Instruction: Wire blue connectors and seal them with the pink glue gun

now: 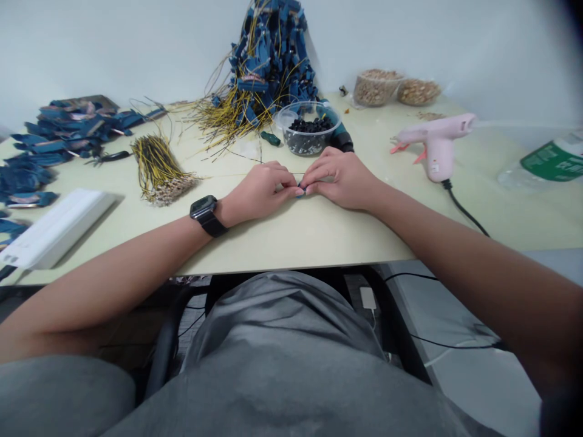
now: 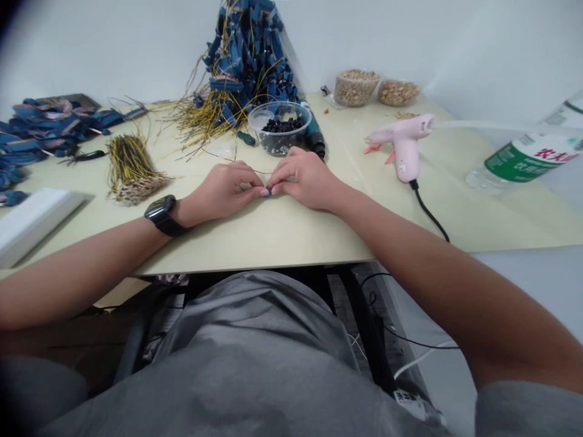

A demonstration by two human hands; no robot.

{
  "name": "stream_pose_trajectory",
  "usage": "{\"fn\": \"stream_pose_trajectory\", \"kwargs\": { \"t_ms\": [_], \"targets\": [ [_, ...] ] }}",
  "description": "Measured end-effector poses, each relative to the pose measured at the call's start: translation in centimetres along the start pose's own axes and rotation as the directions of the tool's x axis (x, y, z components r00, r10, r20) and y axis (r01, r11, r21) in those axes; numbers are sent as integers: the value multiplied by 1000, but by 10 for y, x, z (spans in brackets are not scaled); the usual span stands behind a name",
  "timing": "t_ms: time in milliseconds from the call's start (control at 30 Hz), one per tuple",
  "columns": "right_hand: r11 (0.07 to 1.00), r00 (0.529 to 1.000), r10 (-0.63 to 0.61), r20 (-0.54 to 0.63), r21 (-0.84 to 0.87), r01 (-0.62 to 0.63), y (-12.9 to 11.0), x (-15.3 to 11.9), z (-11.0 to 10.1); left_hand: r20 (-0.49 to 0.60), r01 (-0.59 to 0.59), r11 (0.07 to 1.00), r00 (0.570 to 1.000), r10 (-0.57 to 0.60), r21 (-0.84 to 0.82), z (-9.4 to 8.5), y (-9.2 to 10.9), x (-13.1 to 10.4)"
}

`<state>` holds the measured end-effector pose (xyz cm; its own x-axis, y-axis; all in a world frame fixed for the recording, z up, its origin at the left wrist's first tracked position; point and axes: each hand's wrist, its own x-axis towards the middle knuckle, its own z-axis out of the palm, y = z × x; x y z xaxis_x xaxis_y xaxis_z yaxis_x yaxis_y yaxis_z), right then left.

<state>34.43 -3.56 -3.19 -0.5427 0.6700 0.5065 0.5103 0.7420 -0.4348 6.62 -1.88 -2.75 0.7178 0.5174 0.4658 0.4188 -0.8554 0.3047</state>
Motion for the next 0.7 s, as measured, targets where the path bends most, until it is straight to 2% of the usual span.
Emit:
{"fn": "stream_pose_trajectory", "kwargs": {
  "t_ms": [200, 333, 533, 700],
  "targets": [
    [999, 999, 49, 24, 6, -49, -2, 1, -1, -52, 36, 998, 998, -38, -43, 1, -1, 0],
    [996, 996, 86, 25, 18, -86, -5, 1, -2, -41, 62, 994, 997, -66, -85, -6, -3, 1],
    [996, 996, 81, 31, 21, -81, -5, 1, -2, 57, 16, 993, 998, -9, -115, -24, -4, 1],
    [997, 996, 81, 25, 19, -81, -4, 1, -2, 108, -28, 995, 993, 39, -95, -27, 1, 1]
  ]
}}
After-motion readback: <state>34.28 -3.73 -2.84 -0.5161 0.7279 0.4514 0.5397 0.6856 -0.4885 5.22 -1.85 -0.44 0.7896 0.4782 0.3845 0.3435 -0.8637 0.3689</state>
